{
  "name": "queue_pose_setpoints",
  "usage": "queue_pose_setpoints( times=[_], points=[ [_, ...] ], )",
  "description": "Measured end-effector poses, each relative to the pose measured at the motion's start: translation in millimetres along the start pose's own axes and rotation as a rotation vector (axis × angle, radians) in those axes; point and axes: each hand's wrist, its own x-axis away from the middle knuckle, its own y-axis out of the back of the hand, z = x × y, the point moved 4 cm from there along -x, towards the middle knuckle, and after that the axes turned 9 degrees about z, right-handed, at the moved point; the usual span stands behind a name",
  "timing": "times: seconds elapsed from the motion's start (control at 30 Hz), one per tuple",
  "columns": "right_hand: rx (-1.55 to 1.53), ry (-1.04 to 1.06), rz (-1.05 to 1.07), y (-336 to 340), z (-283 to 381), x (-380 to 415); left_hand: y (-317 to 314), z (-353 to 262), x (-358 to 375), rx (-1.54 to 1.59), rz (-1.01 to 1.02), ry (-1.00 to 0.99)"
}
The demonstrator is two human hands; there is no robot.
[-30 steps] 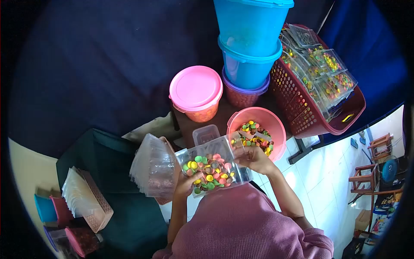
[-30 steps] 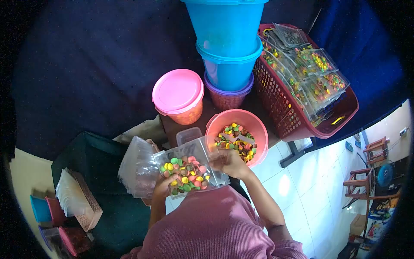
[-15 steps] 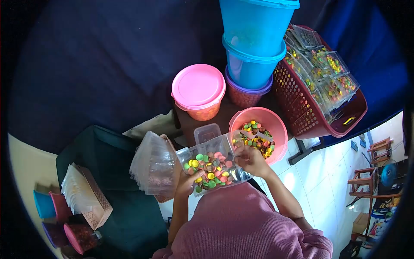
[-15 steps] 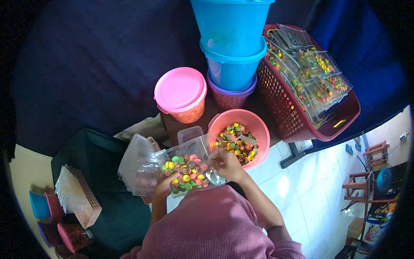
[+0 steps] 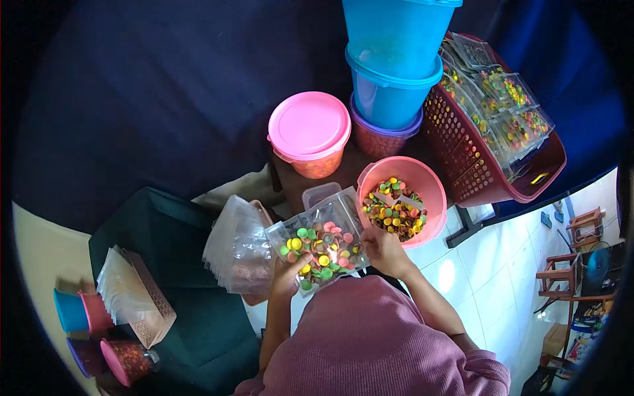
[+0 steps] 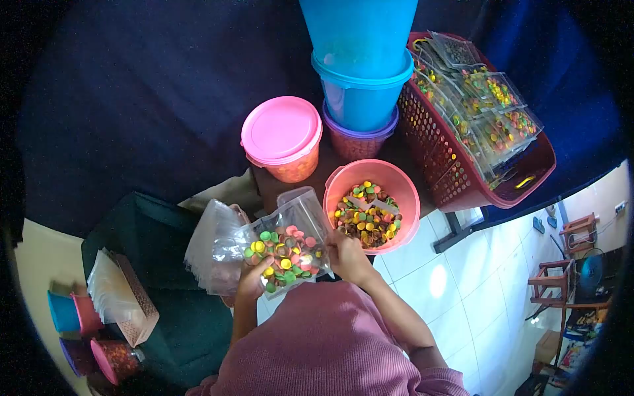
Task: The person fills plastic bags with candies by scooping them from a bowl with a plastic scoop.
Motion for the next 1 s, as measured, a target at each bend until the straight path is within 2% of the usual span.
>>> queue_pose_setpoints(
  times=[0.1,0.17,0.2,0.27,0.3,0.37,0.4,0.53,0.67,0.73,0.77,0.9,0.93,1.0],
  points=[
    [0.095,0.062,-0.108,-4.2,-5.3,1.3,1.8,-2.1,1.0,-0.046,-0.03,-0.001],
    [-0.038,-0.02,0.034,-3.4,-4.5,3.4,4.3,-4.4,3.0,-0.055,-0.036,-0.011],
    [-0.037,-0.022,0.04,1.8,-0.4,4.9,3.2,-7.9,4.5,0.009,-0.038,-0.01],
    [-0.366,-0.163,0.254,4.7,3.2,7.1,4.3,-9.7,8.4,0.147,-0.019,0.037],
    [-0.365,-0.162,0.256,7.3,4.8,7.1,2.0,-11.2,9.5,0.148,-0.021,0.036],
    [-0.375,0.059,0.384,8.2,18.3,6.4,-4.8,-17.9,9.8,0.199,-0.029,-0.037],
    [-0.512,-0.099,0.449,7.3,23.3,8.1,-6.5,-19.2,8.8,0.199,-0.03,-0.04],
    [-0.36,-0.138,0.377,-3.0,4.3,4.6,0.0,-15.0,9.0,0.189,-0.052,-0.017],
    [-0.362,-0.12,0.256,-7.5,7.1,7.1,9.4,-9.2,7.5,0.108,-0.036,-0.057],
    [-0.445,-0.265,0.277,-10.0,2.3,9.9,13.2,-6.8,8.6,0.063,0.008,-0.052],
    [-0.447,-0.266,0.274,-9.1,2.5,10.6,14.8,-5.9,9.2,0.048,-0.007,-0.045],
    [-0.503,-0.196,0.373,-2.6,4.1,10.6,3.0,-17.1,10.7,0.113,-0.084,-0.048],
    [-0.503,-0.154,0.394,-0.9,5.7,8.9,0.4,-18.8,11.3,0.174,-0.05,-0.037],
    [-0.51,-0.087,0.36,2.6,8.3,3.9,-1.1,-21.0,12.4,0.172,-0.051,-0.039]
  ],
)
